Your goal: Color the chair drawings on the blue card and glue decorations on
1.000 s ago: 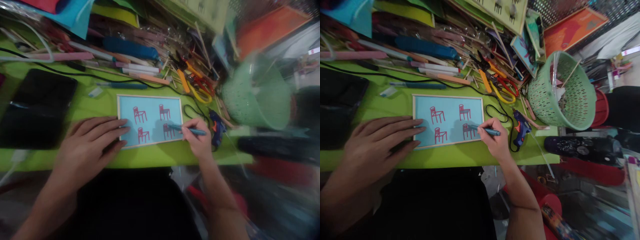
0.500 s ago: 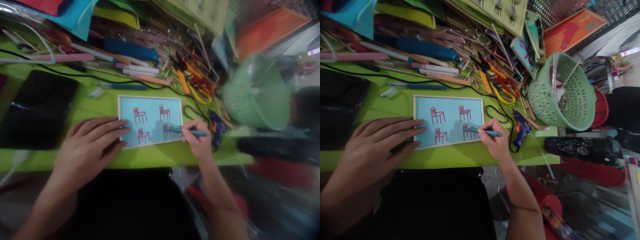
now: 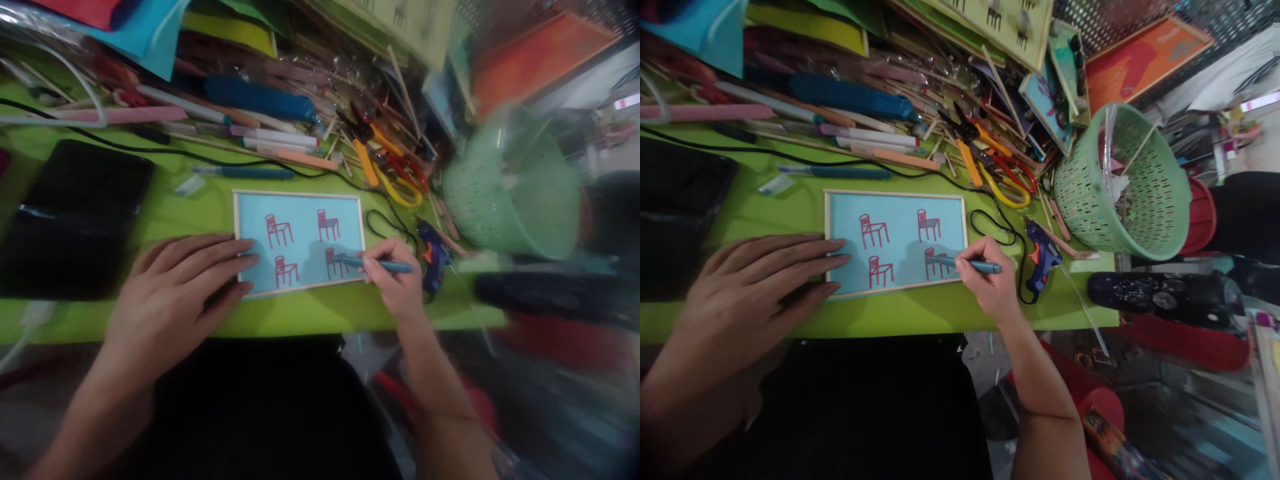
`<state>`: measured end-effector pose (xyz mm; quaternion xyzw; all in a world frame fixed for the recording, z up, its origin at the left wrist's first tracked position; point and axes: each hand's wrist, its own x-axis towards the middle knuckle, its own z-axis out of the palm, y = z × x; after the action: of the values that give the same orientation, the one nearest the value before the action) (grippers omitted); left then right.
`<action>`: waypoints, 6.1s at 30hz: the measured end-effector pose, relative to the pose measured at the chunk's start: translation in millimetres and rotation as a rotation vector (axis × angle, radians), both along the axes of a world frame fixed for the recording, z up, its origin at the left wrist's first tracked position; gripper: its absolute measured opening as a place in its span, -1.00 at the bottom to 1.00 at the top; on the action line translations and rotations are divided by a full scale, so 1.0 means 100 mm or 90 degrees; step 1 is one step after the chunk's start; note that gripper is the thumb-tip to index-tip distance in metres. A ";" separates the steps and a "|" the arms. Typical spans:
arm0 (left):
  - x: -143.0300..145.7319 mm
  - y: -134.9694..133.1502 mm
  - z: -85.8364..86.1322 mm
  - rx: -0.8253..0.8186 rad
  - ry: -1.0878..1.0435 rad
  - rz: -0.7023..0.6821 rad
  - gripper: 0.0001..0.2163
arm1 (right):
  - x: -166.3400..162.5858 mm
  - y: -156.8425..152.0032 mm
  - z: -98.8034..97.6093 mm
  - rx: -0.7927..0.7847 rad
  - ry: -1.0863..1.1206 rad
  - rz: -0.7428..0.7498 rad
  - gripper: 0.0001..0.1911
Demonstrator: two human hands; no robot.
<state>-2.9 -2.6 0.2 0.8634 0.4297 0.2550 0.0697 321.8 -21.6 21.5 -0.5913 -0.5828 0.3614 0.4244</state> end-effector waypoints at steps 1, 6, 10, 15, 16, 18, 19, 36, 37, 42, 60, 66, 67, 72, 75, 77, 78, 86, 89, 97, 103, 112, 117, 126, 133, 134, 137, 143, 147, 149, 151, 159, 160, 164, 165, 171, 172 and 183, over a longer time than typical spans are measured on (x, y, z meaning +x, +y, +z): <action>0.00 0.00 0.00 -0.001 0.000 0.001 -0.77 | 0.00 0.00 0.00 0.002 0.005 0.004 -0.91; -0.01 -0.01 -0.03 -0.010 0.000 0.001 -0.75 | 0.01 0.00 -0.03 0.013 0.017 0.007 -0.92; -0.01 -0.01 -0.04 -0.012 -0.008 -0.002 -0.76 | 0.01 -0.01 -0.02 0.000 0.013 0.004 -0.92; 0.00 0.00 -0.04 -0.016 -0.009 0.007 -0.76 | 0.01 -0.01 -0.02 0.007 0.027 0.019 -0.93; 0.00 0.00 -0.03 -0.019 -0.009 0.009 -0.76 | 0.01 -0.01 -0.02 0.009 0.030 0.016 -0.93; 0.00 -0.01 -0.02 -0.029 -0.007 0.011 -0.75 | 0.01 -0.01 -0.02 0.012 0.031 0.007 -0.93; 0.00 -0.01 -0.02 -0.036 -0.005 0.011 -0.74 | 0.01 -0.01 -0.02 0.010 0.028 0.005 -0.93; 0.00 -0.01 0.00 -0.035 -0.001 0.002 -0.74 | 0.01 -0.01 0.00 0.010 0.040 0.033 -0.92; -0.01 -0.01 0.00 -0.033 -0.001 0.003 -0.74 | 0.01 -0.01 -0.01 0.009 0.040 0.027 -0.93; -0.01 -0.01 -0.01 -0.040 0.007 0.005 -0.73 | 0.01 -0.01 -0.01 0.006 0.031 0.032 -0.93; -0.02 -0.01 0.01 -0.030 0.000 0.000 -0.74 | -0.01 0.00 0.00 0.041 0.050 -0.015 -0.89; -0.01 -0.02 0.00 -0.042 0.001 0.014 -0.73 | 0.00 0.02 0.01 0.037 0.034 -0.033 -0.87; -0.02 -0.02 -0.01 -0.044 -0.001 0.013 -0.73 | 0.00 0.02 0.01 0.034 0.032 -0.030 -0.87; -0.02 -0.02 -0.01 -0.042 0.003 0.008 -0.74 | 0.00 0.00 0.02 0.022 0.039 -0.028 -0.88; -0.02 -0.02 0.00 -0.036 0.002 0.007 -0.75 | 0.01 0.00 0.02 0.018 0.037 -0.023 -0.89; -0.01 -0.02 0.01 -0.038 0.004 0.011 -0.76 | 0.02 0.00 0.02 0.016 0.031 -0.017 -0.88; -0.01 -0.02 0.01 -0.038 0.006 0.010 -0.76 | 0.02 -0.01 0.02 0.016 0.028 -0.014 -0.88; -0.01 -0.01 -0.01 -0.034 0.011 0.002 -0.74 | 0.01 0.00 0.02 0.021 0.030 -0.019 -0.87; -0.01 -0.01 -0.02 -0.020 -0.003 0.002 -0.76 | 0.02 0.00 0.01 0.022 0.021 -0.008 -0.87; 0.00 -0.01 -0.01 -0.012 -0.001 0.003 -0.77 | 0.04 0.00 -0.01 0.027 0.025 -0.008 -0.87; 0.01 0.00 -0.01 -0.003 -0.007 0.001 -0.77 | 0.03 0.00 0.01 0.028 0.033 -0.010 -0.89; 0.00 0.00 -0.01 0.000 0.001 0.000 -0.77 | 0.03 0.00 0.02 0.034 0.037 0.002 -0.88; -0.01 0.00 -0.02 -0.004 0.000 0.002 -0.76 | 0.03 0.00 0.02 0.029 0.046 0.003 -0.88; 0.01 0.00 -0.03 0.000 -0.004 0.010 -0.77 | 0.02 0.00 0.03 0.026 0.050 0.003 -0.89; 0.00 -0.01 -0.03 -0.017 -0.003 0.013 -0.77 | 0.03 0.00 0.03 0.016 0.053 0.005 -0.89; 0.00 -0.01 -0.03 -0.017 -0.002 0.015 -0.77 | 0.03 0.01 0.03 0.017 0.051 0.007 -0.89; 0.00 0.00 -0.02 -0.020 0.000 0.016 -0.77 | 0.02 0.01 0.04 0.019 0.045 0.012 -0.88; -0.02 -0.01 -0.01 -0.037 0.000 0.015 -0.73 | 0.02 0.01 0.01 0.026 0.059 -0.017 -0.87; -0.01 -0.01 -0.02 -0.035 -0.001 0.017 -0.73 | 0.02 0.02 -0.02 0.051 0.079 -0.054 -0.87; -0.01 -0.01 -0.02 -0.032 -0.001 0.014 -0.73 | 0.01 0.03 -0.03 0.055 0.081 -0.059 -0.86; -0.01 -0.01 -0.02 -0.032 0.001 0.010 -0.73 | 0.02 0.03 -0.03 0.057 0.072 -0.058 -0.85; -0.03 -0.01 -0.04 -0.022 0.002 0.013 -0.75 | 0.03 0.03 -0.01 0.042 0.027 -0.060 -0.83; -0.03 -0.01 -0.03 -0.023 0.002 0.014 -0.75 | 0.03 0.03 -0.01 0.041 0.026 -0.057 -0.83; -0.02 -0.01 -0.02 -0.026 0.014 0.007 -0.75 | 0.03 0.03 0.00 0.043 0.043 -0.041 -0.83; -0.02 -0.01 -0.01 -0.022 0.012 0.007 -0.75 | 0.03 0.03 0.00 0.042 0.048 -0.043 -0.83; -0.02 -0.01 -0.02 -0.025 0.007 0.010 -0.75 | 0.03 0.03 0.01 0.029 0.040 -0.050 -0.83; -0.02 -0.01 -0.02 -0.028 0.006 0.010 -0.76 | 0.03 0.03 0.01 0.028 0.040 -0.047 -0.83; -0.01 0.00 0.00 -0.023 0.019 0.004 -0.78 | 0.02 0.04 0.01 0.040 0.054 -0.029 -0.85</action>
<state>-4.3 -2.2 0.4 0.8644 0.4378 0.2346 0.0782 324.0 -17.9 22.5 -0.5748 -0.5618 0.3581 0.4751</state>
